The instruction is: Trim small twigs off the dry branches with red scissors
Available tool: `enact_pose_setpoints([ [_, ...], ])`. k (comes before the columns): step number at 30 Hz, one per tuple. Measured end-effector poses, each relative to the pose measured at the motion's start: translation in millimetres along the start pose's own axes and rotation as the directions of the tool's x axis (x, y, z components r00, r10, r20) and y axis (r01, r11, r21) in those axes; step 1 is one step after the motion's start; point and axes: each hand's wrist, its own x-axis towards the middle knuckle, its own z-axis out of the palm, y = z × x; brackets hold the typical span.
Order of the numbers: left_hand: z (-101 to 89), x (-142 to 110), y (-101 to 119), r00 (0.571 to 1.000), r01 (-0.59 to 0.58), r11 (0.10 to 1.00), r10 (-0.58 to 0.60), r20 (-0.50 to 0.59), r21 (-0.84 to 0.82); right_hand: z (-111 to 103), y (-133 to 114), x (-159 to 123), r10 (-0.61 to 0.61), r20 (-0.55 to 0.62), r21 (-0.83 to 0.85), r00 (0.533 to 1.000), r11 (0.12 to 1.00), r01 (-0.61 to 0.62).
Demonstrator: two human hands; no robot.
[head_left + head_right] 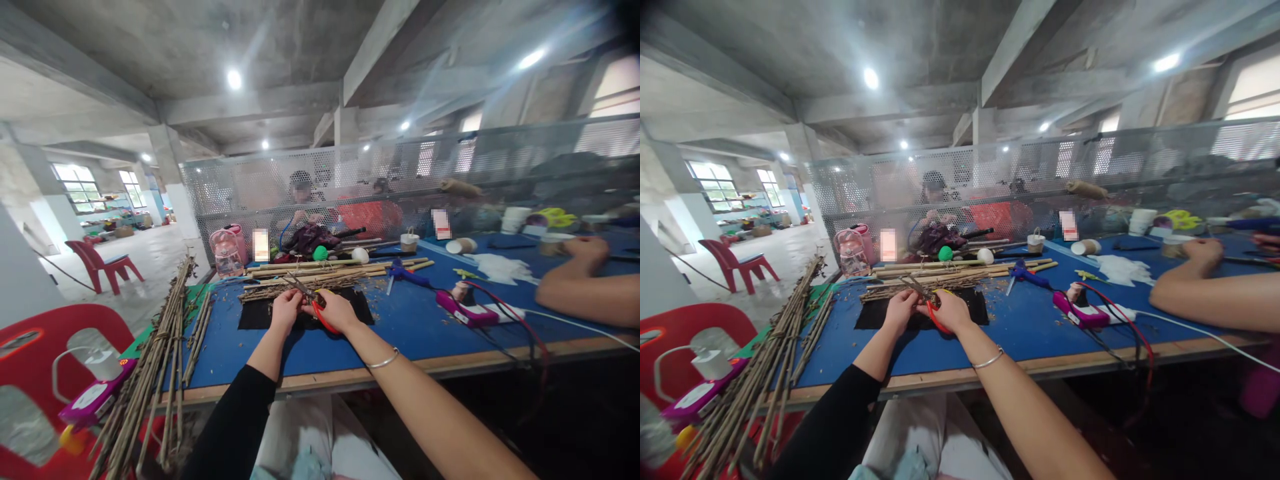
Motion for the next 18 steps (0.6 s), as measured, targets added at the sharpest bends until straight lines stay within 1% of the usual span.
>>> enact_pose_setpoints([
  [5, -1.9, 0.6, -3.2, 0.999, -0.050, 0.994, 0.051, -0.004, 0.099, 0.7, -0.3, 0.7, -0.076, -0.064, -0.035, 0.995, 0.997, 0.074],
  [7, -1.5, -0.3, -2.7, 0.999, -0.051, 0.993, 0.052, -0.006, 0.105, 1.0, -0.7, 0.3, -0.065, -0.057, -0.035, 0.996, 0.997, 0.063],
  [9, -0.9, -1.4, -1.4, 0.998, -0.057, 0.994, 0.057, 0.003, 0.098, 1.0, -1.1, -0.5, -0.038, -0.024, -0.019, 0.999, 0.999, 0.038],
  [12, -0.6, -2.9, 0.9, 0.996, -0.094, 0.988, 0.093, 0.018, 0.119, 0.6, -1.6, -1.3, -0.002, 0.020, -0.004, 1.000, 1.000, 0.002],
  [15, -1.1, -3.1, 2.0, 0.992, -0.124, 0.979, 0.123, 0.018, 0.161, 0.4, -1.3, -0.9, 0.015, 0.029, -0.012, 0.999, 1.000, -0.014],
  [18, -1.7, -1.9, 1.1, 0.993, -0.116, 0.984, 0.116, 0.007, 0.137, 0.3, -0.6, 0.0, 0.023, 0.029, -0.036, 0.999, 0.999, -0.022],
])
